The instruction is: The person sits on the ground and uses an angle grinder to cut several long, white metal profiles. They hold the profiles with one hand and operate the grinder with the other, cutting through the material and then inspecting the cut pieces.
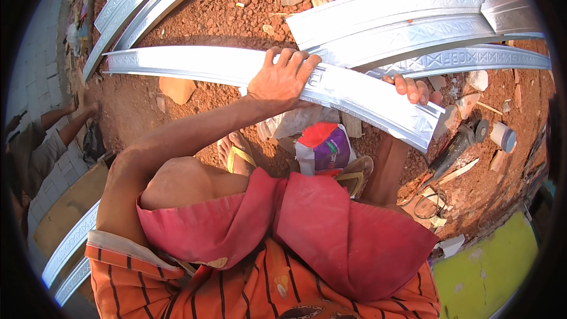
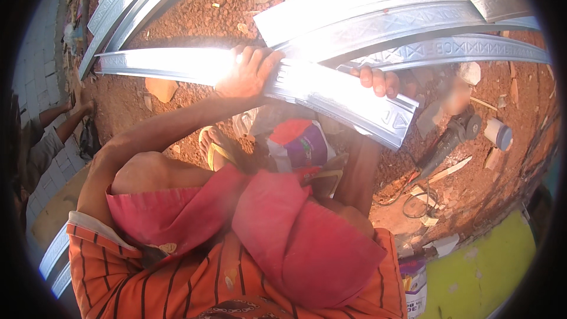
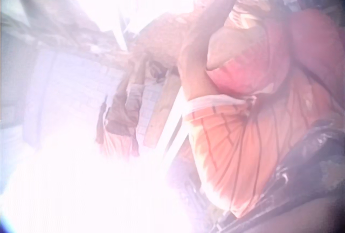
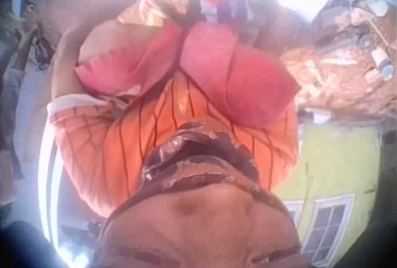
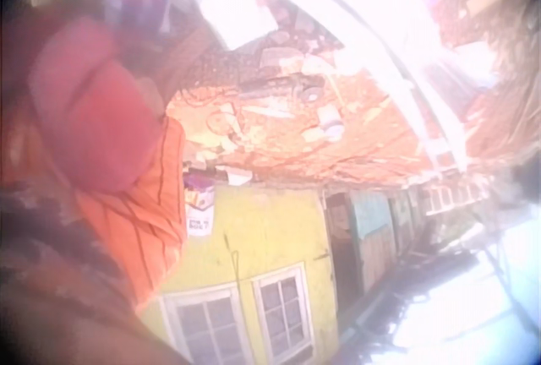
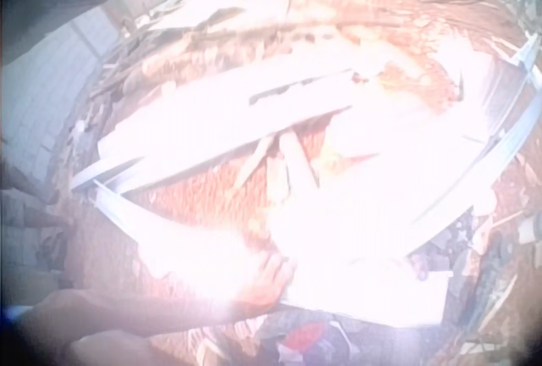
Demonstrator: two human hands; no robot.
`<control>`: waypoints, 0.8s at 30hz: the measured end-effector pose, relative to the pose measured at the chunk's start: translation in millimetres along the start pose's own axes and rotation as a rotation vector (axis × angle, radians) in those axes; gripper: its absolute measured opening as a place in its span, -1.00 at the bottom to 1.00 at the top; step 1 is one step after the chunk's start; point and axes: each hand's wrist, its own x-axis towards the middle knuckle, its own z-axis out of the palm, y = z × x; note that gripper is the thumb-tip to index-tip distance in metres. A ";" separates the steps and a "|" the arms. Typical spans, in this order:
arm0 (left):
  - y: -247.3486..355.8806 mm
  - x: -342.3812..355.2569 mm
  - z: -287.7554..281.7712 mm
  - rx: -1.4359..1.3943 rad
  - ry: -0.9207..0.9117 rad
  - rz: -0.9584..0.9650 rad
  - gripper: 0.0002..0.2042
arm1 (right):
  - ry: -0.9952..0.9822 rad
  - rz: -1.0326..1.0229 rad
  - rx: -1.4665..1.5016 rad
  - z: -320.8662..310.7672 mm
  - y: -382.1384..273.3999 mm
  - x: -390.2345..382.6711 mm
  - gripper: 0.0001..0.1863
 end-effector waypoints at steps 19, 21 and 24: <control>-4.6 -2.3 20.2 -0.044 0.281 0.038 -0.21 | 0.267 0.325 -0.682 92.3 41.7 51.3 -0.37; -2.6 -0.5 21.3 -0.050 0.288 0.035 -0.27 | 0.257 0.347 -0.684 93.0 45.9 52.5 -0.36; -1.8 -0.7 23.5 -0.049 0.290 0.022 -0.28 | 0.214 0.346 -0.811 94.4 48.6 54.8 -0.36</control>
